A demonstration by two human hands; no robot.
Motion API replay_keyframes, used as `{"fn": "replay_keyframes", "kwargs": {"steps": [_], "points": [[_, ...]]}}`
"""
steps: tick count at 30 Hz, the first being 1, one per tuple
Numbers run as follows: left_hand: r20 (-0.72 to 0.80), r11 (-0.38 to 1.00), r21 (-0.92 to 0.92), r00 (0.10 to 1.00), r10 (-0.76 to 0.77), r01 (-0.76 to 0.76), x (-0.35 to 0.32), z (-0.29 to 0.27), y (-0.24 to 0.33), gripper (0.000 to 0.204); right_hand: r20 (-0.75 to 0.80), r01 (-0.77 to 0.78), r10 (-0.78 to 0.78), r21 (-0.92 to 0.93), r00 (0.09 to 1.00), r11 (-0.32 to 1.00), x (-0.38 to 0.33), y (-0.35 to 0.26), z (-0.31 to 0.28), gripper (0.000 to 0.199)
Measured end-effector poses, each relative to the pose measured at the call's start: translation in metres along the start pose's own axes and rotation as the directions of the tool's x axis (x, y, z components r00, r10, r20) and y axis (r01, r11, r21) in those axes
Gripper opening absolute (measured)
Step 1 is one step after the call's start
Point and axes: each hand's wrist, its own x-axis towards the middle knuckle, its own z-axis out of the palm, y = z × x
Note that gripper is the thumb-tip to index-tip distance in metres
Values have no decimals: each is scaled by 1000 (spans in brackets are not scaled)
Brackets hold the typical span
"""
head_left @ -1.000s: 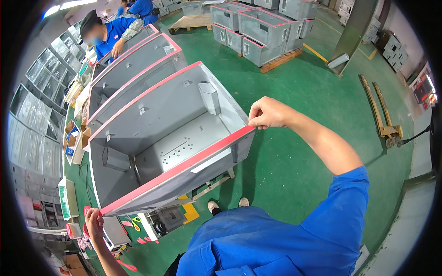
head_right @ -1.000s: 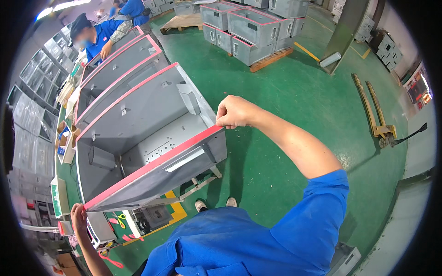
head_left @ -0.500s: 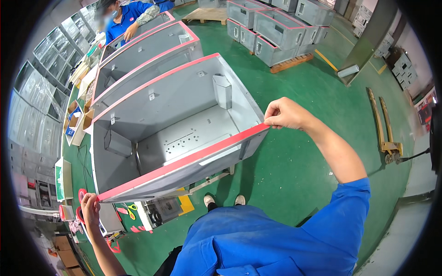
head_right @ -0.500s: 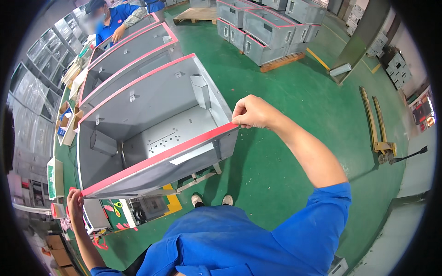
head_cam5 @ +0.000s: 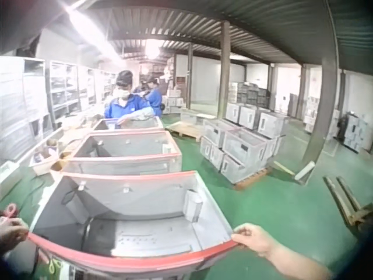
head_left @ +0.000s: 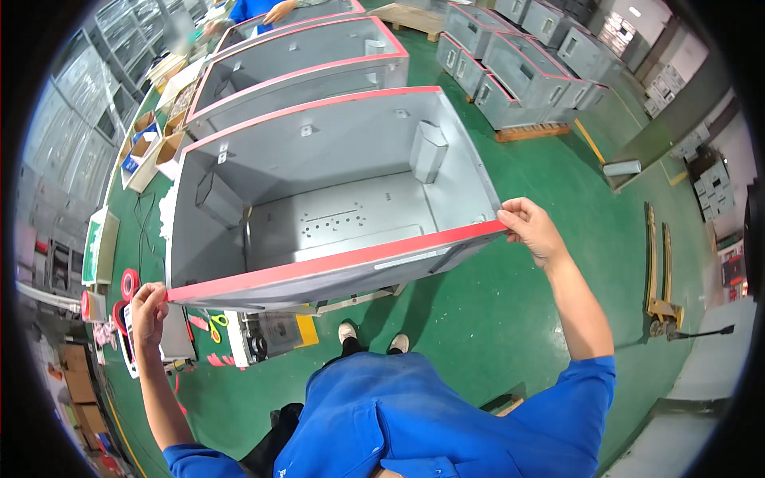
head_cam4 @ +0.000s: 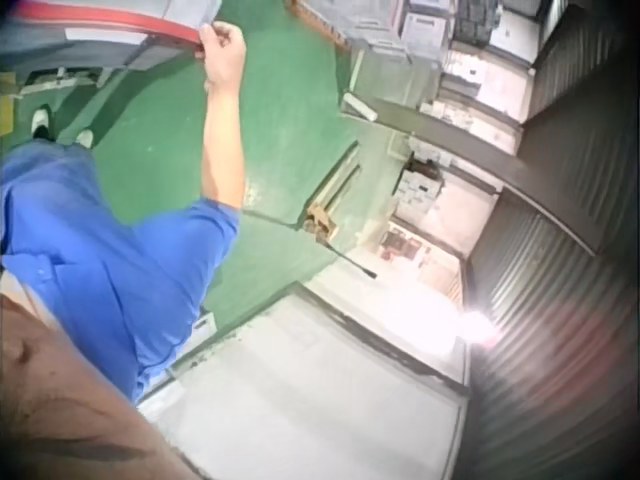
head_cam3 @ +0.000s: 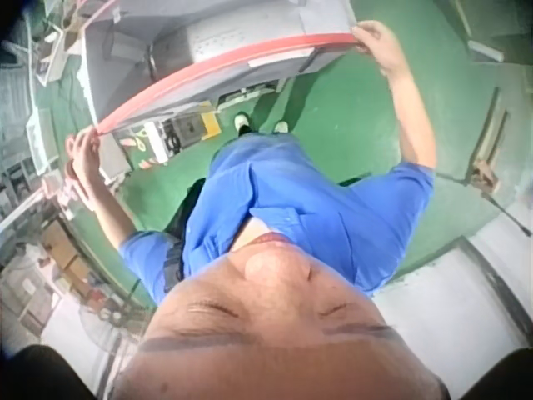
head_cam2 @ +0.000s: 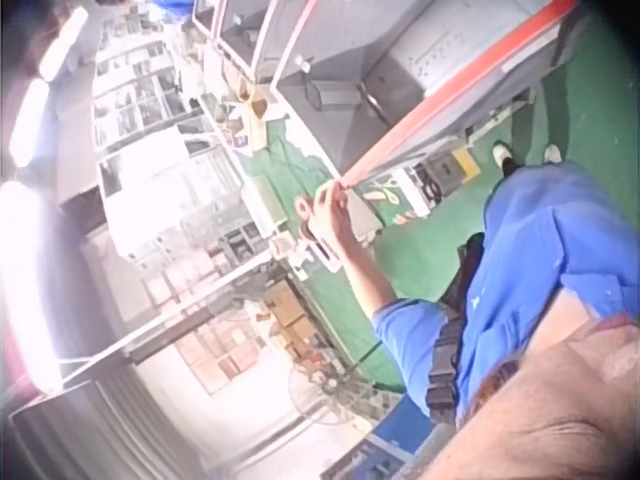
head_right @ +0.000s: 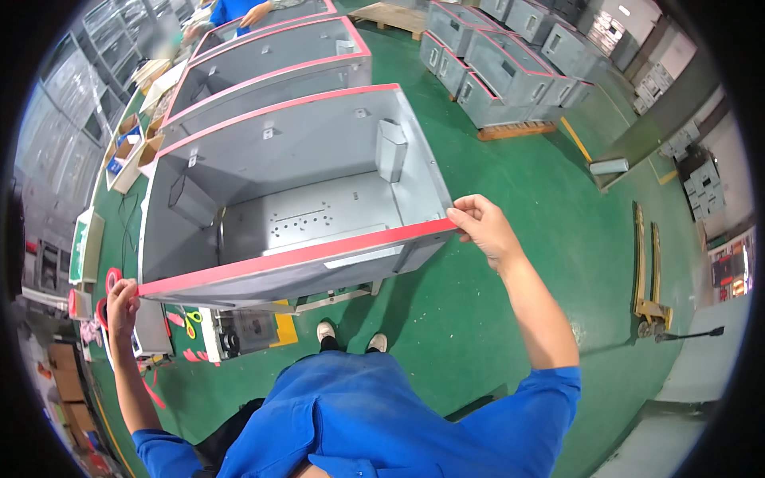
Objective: Applying red protective tape to the top edges of metal cabinets and using a scraper to clean or smooth edges.
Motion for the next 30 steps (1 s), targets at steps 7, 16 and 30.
{"fn": "replay_keyframes", "kwargs": {"steps": [7, 16, 30], "points": [[20, 1000, 6, 1000, 20, -20, -5, 5, 2, 8, -53, 61, -62, -30, 997, 998, -1, 3, 5, 22], [-4, 999, 40, 1000, 30, -30, -6, 10, 1, 6, -204, 360, -424, -288, 882, 887, -3, 16, 17, 24], [5, 998, 42, 999, 43, -43, -8, 18, 5, 10, 337, 725, -799, -668, 498, 171, -40, -6, 126, 51]]}}
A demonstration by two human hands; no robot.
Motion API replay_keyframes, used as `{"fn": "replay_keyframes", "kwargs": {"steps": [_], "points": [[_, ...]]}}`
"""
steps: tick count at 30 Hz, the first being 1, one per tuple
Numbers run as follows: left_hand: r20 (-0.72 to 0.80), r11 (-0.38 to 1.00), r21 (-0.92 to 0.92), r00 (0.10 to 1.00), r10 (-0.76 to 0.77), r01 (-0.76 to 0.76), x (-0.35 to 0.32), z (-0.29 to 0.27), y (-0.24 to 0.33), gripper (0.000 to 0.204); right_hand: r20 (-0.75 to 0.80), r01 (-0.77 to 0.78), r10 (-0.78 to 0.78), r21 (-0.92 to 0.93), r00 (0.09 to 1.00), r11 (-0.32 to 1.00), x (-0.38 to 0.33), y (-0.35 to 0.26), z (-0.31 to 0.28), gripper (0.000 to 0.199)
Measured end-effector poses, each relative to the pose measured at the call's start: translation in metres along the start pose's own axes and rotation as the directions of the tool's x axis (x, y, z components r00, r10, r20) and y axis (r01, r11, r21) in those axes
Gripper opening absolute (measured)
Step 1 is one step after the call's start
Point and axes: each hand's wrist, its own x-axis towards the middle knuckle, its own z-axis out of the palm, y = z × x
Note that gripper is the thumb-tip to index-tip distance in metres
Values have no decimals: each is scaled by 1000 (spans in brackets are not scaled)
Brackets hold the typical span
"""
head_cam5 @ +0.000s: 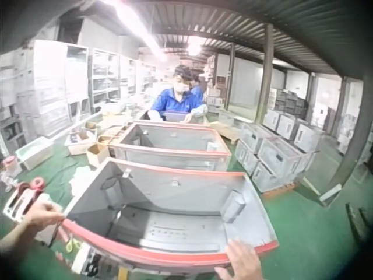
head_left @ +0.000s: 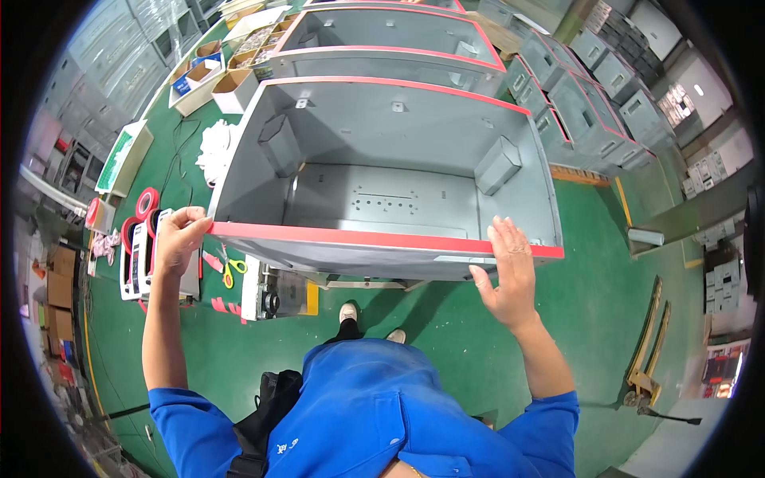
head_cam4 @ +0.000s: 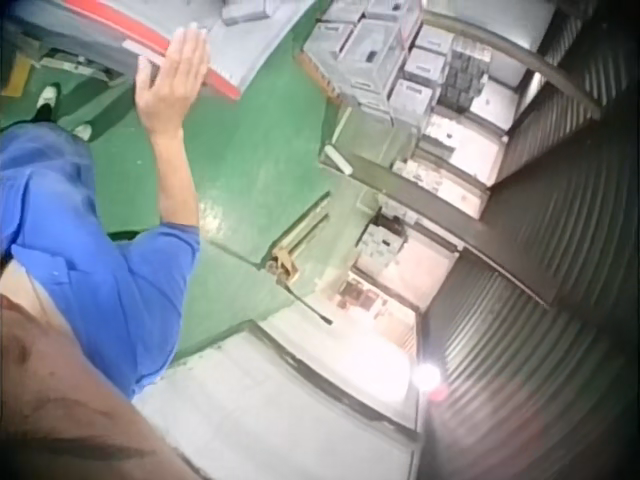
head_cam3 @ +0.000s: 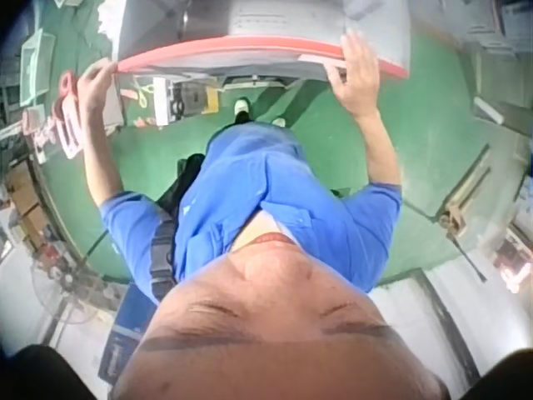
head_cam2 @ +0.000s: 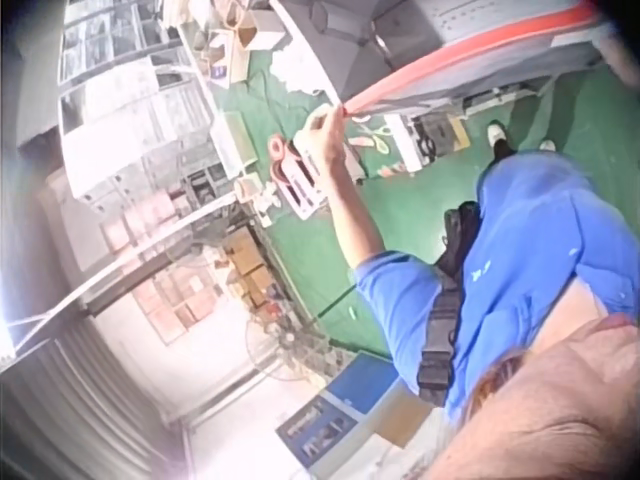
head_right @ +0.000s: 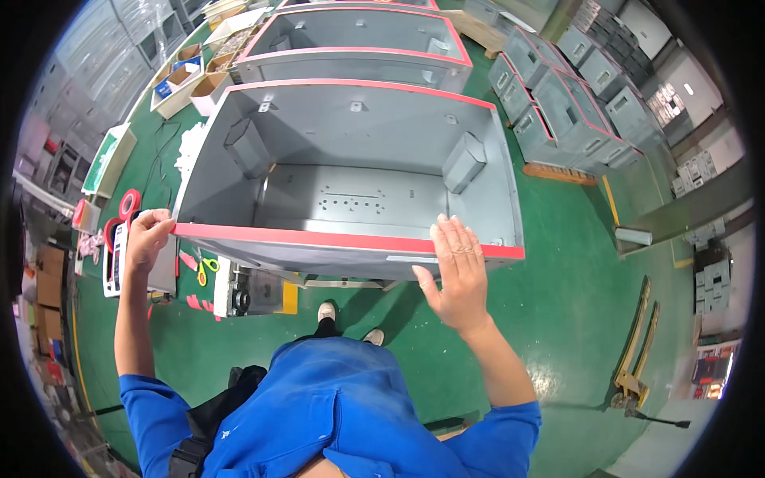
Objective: Applying red protective tape to the top edges of metal cabinets and using a scraper to clean or smooth edges.
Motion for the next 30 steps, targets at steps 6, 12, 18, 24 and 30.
{"fn": "replay_keyframes", "kwargs": {"steps": [6, 12, 18, 24, 30], "points": [[-15, 1000, 11, 1000, 6, -6, -1, -3, -1, 9, 33, 92, -89, -97, 995, 991, 4, -16, 17, 49], [-71, 996, 29, 994, -86, 88, -4, 3, 9, 11, 27, 102, -99, -119, 995, 988, 3, -17, 19, 51], [-22, 995, 60, 997, -75, 76, 0, -1, 6, 11, 41, 101, -97, -132, 994, 986, 2, -17, 20, 51], [-19, 997, 28, 997, -77, 78, -2, 1, 8, 13, 29, 77, -75, -94, 997, 993, 8, -27, 19, 53], [-37, 997, 21, 997, -73, 73, -3, 3, 9, 12, 27, 148, -149, 36, 989, 988, 34, -66, 36, 54]]}}
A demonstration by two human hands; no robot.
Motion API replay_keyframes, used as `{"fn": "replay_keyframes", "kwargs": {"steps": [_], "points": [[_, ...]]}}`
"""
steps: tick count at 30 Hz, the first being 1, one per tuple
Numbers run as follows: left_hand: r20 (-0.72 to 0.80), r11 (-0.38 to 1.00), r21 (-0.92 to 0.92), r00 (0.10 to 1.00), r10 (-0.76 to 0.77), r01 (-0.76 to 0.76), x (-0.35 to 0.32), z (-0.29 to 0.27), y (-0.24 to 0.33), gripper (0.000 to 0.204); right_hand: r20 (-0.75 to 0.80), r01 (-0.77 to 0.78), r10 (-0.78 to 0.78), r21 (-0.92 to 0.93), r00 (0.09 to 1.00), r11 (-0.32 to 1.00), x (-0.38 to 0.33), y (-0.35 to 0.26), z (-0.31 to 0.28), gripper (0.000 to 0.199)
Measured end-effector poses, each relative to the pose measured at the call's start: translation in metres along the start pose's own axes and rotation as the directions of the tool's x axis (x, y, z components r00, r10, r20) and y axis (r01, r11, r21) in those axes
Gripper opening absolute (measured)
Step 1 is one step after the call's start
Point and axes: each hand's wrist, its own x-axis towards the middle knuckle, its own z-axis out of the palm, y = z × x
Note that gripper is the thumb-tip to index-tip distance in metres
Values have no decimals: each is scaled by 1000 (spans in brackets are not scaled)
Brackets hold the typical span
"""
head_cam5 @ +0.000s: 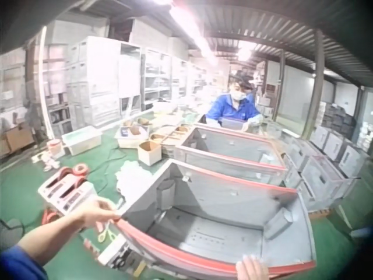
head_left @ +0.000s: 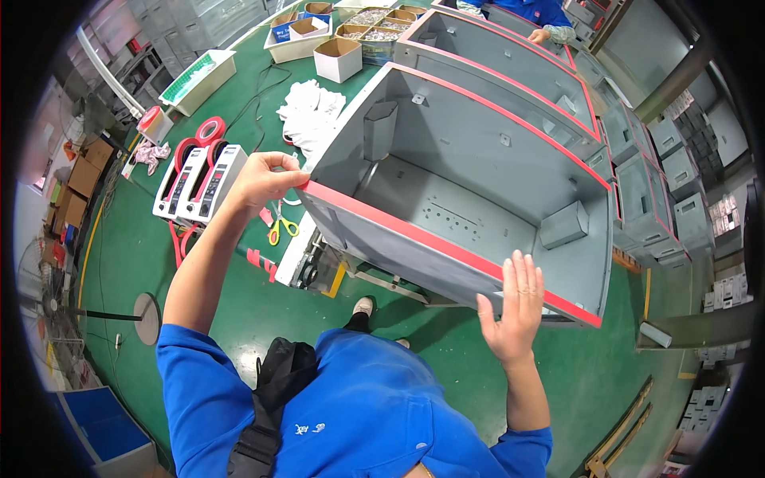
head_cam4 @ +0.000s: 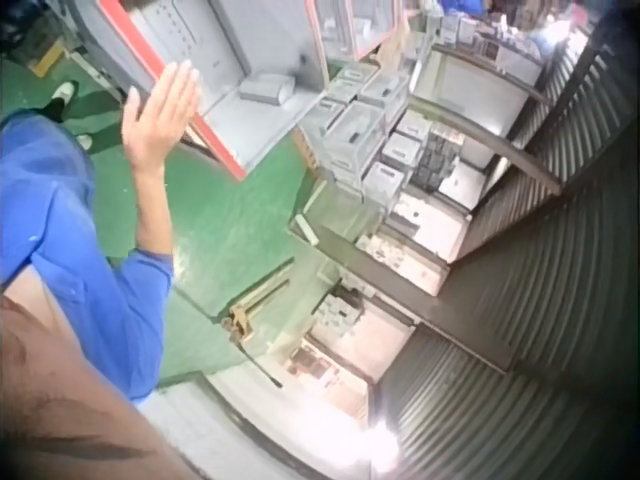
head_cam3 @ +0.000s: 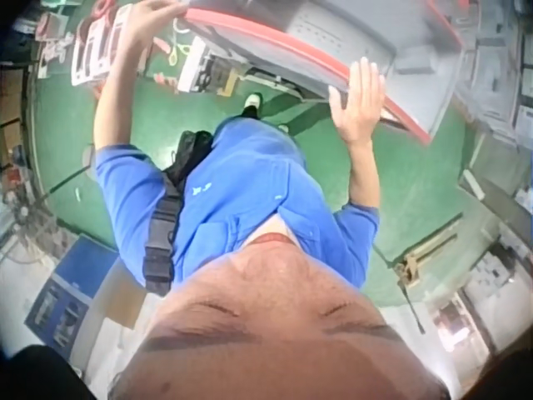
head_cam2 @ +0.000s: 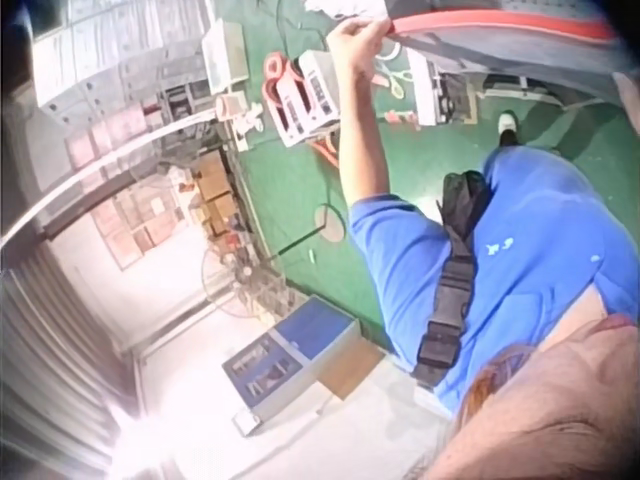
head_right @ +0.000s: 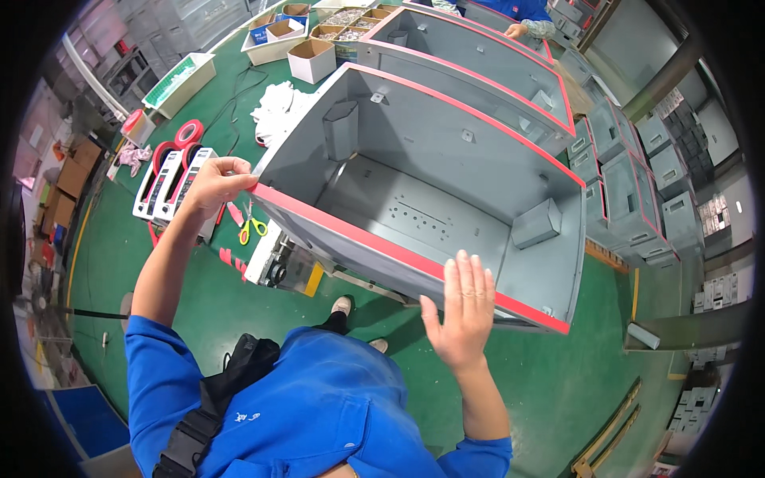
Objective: Applying red protective tape to the top edges of metal cabinets and using a scraper to clean or smooth edges.
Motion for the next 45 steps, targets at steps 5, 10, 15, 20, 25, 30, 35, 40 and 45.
{"fn": "replay_keyframes", "kwargs": {"steps": [5, 10, 15, 20, 25, 30, 35, 40, 45], "points": [[-6, 996, 88, 1000, 15, -14, -2, -2, 2, 11, 49, 99, -98, -4, 994, 995, 25, -28, 17, 53], [-34, 996, 93, 999, -6, 10, -1, -2, 1, 12, 25, 141, -140, -64, 990, 988, 25, -33, 29, 47], [-22, 992, 115, 999, -46, 48, -3, -4, 6, 16, 37, 154, -152, -81, 988, 985, 24, -34, 30, 46], [-14, 991, 130, 999, -41, 43, -4, -5, 7, 15, 34, 160, -157, -93, 987, 983, 24, -35, 31, 46], [-8, 987, 157, 1000, -29, 29, -5, -4, 10, 15, 38, 161, -158, -102, 987, 982, 24, -35, 31, 46], [-14, 987, 159, 1000, -5, 7, -3, -3, 5, 16, 35, 157, -155, -104, 987, 982, 24, -34, 31, 45], [-21, 978, 208, 1000, 6, -1, -4, -4, 2, 15, 28, 149, -147, -96, 989, 984, 25, -36, 31, 45], [-8, 962, 269, 998, 59, -55, 1, -4, -3, 15, 31, 132, -130, -104, 991, 986, 24, -40, 32, 45], [-14, 934, 268, 969, 248, -235, 1, -6, -21, 34, 23, 64, -61, -146, 998, 987, 26, -50, 35, 44]]}}
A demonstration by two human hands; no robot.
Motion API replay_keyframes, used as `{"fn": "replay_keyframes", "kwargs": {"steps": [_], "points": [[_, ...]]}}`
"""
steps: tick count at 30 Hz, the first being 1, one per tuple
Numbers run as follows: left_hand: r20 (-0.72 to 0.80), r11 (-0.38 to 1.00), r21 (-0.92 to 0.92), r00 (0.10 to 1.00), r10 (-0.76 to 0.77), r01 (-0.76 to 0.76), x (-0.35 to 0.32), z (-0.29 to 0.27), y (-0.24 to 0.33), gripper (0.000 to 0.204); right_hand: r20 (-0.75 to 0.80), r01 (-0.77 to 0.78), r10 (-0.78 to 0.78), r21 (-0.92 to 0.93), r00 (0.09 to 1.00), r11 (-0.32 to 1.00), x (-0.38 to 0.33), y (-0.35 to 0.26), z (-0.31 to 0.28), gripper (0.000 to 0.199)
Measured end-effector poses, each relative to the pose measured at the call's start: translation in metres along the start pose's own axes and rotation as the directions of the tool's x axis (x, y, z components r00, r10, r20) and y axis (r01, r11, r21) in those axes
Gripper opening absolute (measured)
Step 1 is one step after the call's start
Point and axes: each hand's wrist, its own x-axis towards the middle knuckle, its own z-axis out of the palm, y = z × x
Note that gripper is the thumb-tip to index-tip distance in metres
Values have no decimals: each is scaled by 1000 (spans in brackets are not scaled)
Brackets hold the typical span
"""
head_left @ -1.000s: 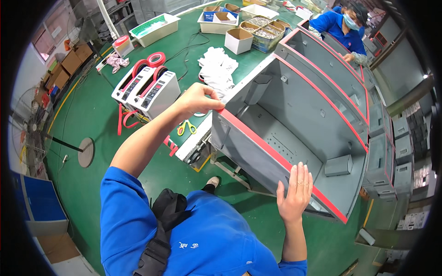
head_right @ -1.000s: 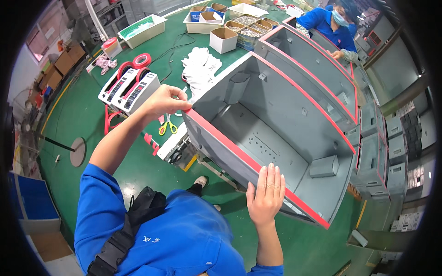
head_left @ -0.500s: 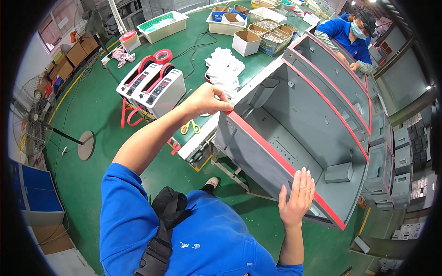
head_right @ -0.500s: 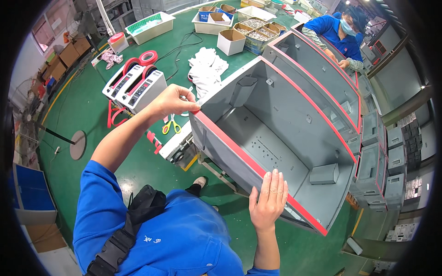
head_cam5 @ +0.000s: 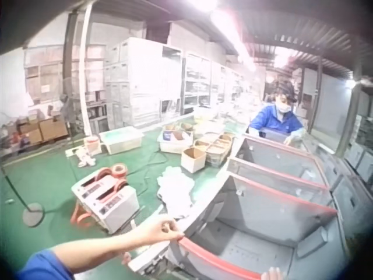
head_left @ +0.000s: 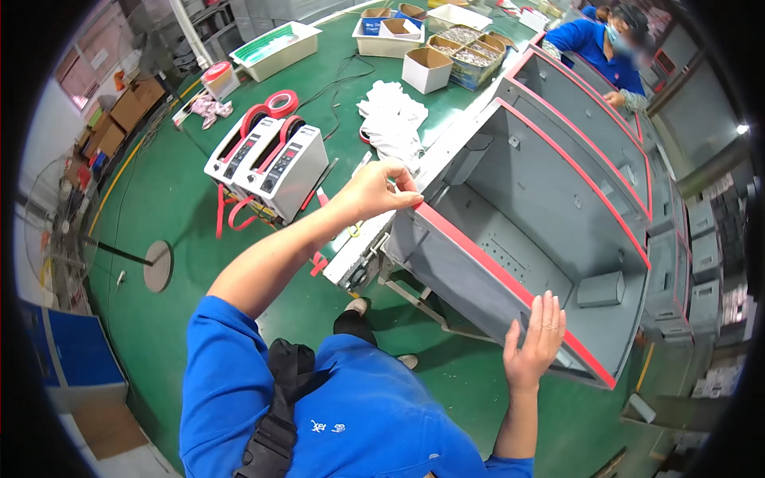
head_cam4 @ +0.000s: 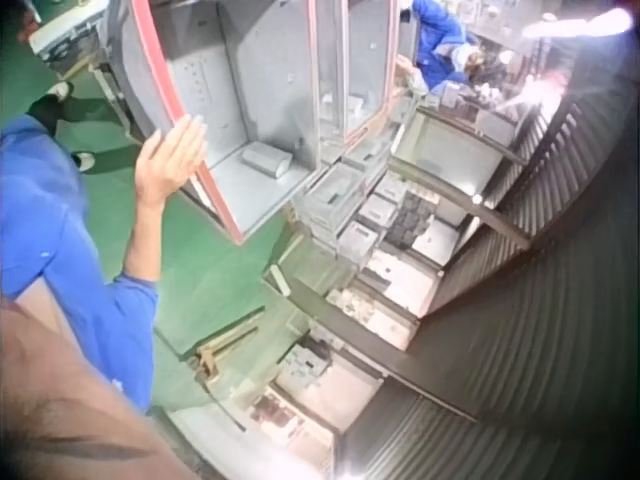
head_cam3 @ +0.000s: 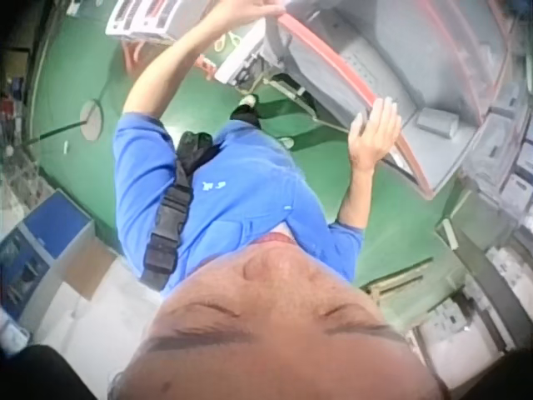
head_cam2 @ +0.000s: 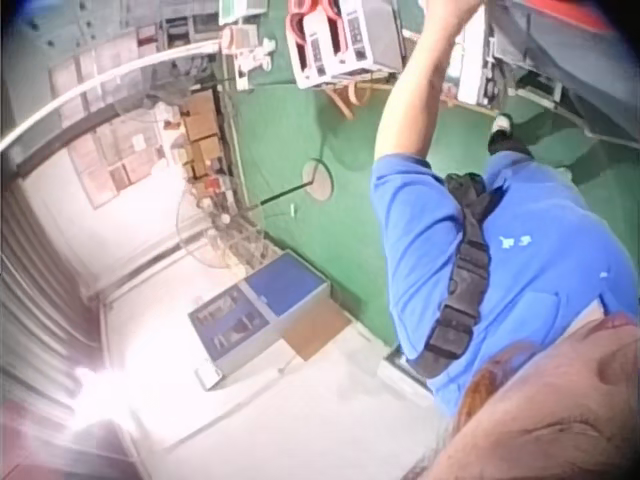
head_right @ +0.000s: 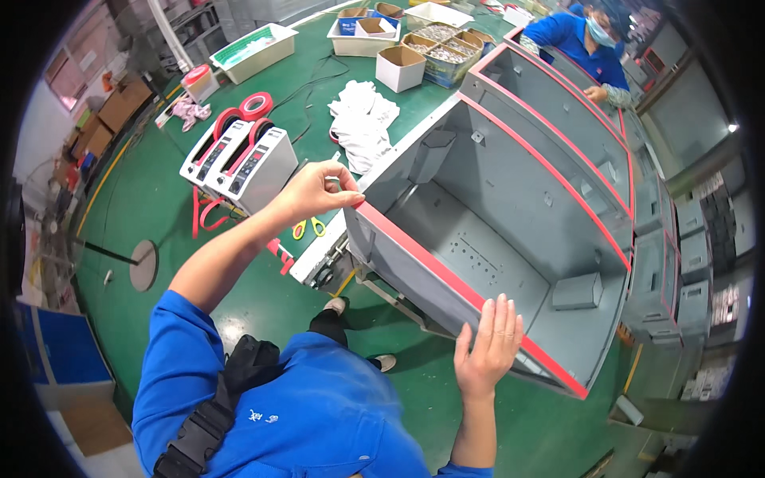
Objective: Applying red protective tape to the top edges of metal cabinets and using a scraper to clean or smooth edges.
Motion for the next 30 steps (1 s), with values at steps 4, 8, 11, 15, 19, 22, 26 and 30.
{"fn": "replay_keyframes", "kwargs": {"steps": [4, 8, 11, 15, 19, 22, 26, 30], "points": [[-40, 993, -104, 998, 52, -56, 1, -10, -22, 59, -74, -121, 121, 4, 990, 993, 12, -29, 14, 47], [33, 933, -355, 998, -53, 62, 2, -20, -46, 38, -76, -38, 44, 72, 996, 997, 68, -99, 48, 50], [-57, 917, -329, 975, 217, -223, 12, -16, -61, 28, -133, -8, 25, 124, 991, 992, 109, -150, 79, 45], [1, 689, 42, 690, 724, -723, 20, -25, -38, 33, -178, 21, 14, 188, 984, 982, 121, -166, 86, 40], [335, 372, -4, 349, 875, -928, 38, -9, -32, 35, -161, -82, 100, 115, 982, 990, 78, -125, 65, 44], [368, 274, -100, 220, 903, -957, 55, -6, -32, 36, -228, -291, 258, -125, 939, 949, 10, -50, 40, 40], [300, 237, -271, 152, 942, -933, 73, 13, -9, 41, -467, -686, 529, -281, 709, 671, -82, 70, -6, 37], [217, 263, -186, 222, 951, -947, 65, 35, -14, 43, -638, -844, 639, -31, 429, 536, -105, 140, -8, 36]]}}
